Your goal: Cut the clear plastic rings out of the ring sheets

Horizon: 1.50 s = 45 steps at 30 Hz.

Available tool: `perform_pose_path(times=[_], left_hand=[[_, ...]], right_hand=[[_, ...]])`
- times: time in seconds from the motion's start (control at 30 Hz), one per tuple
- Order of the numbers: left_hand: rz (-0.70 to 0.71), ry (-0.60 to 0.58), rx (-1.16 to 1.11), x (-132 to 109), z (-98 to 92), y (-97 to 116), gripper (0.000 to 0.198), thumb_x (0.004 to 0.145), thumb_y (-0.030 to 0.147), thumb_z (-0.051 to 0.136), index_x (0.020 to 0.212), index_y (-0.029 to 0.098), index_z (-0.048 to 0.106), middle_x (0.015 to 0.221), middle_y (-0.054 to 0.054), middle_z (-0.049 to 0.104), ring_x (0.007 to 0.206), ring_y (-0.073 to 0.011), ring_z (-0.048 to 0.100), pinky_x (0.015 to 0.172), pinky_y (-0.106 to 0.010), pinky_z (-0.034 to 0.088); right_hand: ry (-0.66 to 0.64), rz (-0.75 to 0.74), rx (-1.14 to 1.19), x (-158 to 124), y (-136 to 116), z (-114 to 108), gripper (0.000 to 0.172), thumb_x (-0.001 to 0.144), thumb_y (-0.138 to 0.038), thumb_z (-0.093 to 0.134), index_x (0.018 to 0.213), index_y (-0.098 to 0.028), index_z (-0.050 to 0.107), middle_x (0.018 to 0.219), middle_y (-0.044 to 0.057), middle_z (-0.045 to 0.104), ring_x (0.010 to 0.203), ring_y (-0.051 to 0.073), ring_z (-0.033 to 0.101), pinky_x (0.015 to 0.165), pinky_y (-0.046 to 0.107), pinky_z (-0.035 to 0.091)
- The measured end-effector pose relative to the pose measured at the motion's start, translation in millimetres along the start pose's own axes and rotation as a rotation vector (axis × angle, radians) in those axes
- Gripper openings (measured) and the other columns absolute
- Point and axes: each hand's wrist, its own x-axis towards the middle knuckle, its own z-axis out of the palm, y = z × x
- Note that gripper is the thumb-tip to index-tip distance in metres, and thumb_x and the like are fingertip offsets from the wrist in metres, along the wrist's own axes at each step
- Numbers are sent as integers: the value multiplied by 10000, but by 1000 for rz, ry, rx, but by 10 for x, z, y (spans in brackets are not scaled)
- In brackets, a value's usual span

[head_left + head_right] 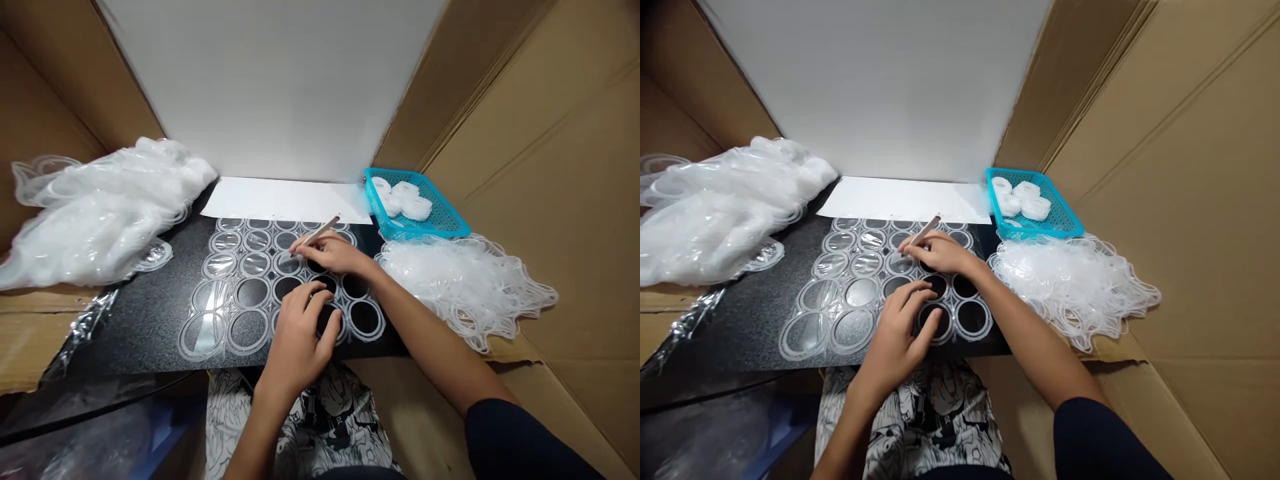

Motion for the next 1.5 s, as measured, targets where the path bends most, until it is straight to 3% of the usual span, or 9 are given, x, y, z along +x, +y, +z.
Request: perform_pose_path(times=[0.17,0.33,0.63,0.87,1.0,1.13,1.37,1.43,1.5], left_hand=[[-29,-69,194,-83,-186,-157,271,1052,308,524,1291,210,607,1455,-146,560,1403,-303,487,1181,-514,395],[-81,-47,345,-74,-160,-293,309,1053,331,518,1313,182,595,1483,-178,539,1418,-339,470,1183,-566,367],[-84,-54,412,-64,-142,-261,339,1047,362,525,1339,206,598,1519,-163,541,1423,-343,473,1165,-567,378],[-148,-83,418,35,-144,-280,399,1020,416,577,1376,236,571,1590,-148,497,1444,-349,455,1144,-589,375],[-126,-75,426,26,-148,-305,422,1025,413,574,1401,221,558,1559,-143,530,1427,-346,470,1148,-582,376],[-108,-56,433,-7,-146,-321,391,1031,414,565,1363,208,582,1527,-145,552,1416,-345,479,1143,-582,385],[-111,-48,391,-15,-129,-321,363,1034,398,570,1340,203,585,1521,-167,544,1418,-370,478,1139,-618,385],[-108,-26,310,-32,-160,-313,322,1030,373,586,1305,205,600,1495,-167,562,1410,-368,488,1148,-621,380],[-84,19,130,-71,-235,-310,244,1043,343,572,1251,223,617,1438,-135,605,1379,-317,527,1157,-561,410]], right_hand=[[-135,46,113,-96,67,182,225,1007,-398,632,1035,-283,824,1191,35,795,1117,233,731,1036,395,561],[-89,72,81,-103,45,170,234,1008,-391,622,1060,-282,821,1197,32,795,1146,235,723,1091,412,535],[-47,29,-17,-133,25,200,218,1002,-392,632,1035,-282,818,1166,27,806,1112,225,739,1048,395,543],[-13,-361,-345,-164,110,335,321,1095,-316,453,1144,-232,759,1182,59,799,1044,196,730,905,372,531],[23,-439,-667,-161,100,429,273,1079,-278,491,1171,-202,736,1223,86,788,966,220,712,820,388,480],[128,-346,-811,-19,54,399,307,1069,-214,468,1252,-212,714,1329,92,747,1018,248,702,847,416,477],[446,-54,-642,646,55,6,380,1080,-307,409,1223,-220,749,1182,94,790,1041,280,724,937,442,517],[462,-48,-493,754,-12,-18,370,1069,-355,448,1189,-228,773,1195,85,787,1058,278,729,952,439,538],[367,-68,-302,760,-121,72,343,1050,-393,501,1145,-250,798,1183,62,796,1068,260,734,970,428,557]])
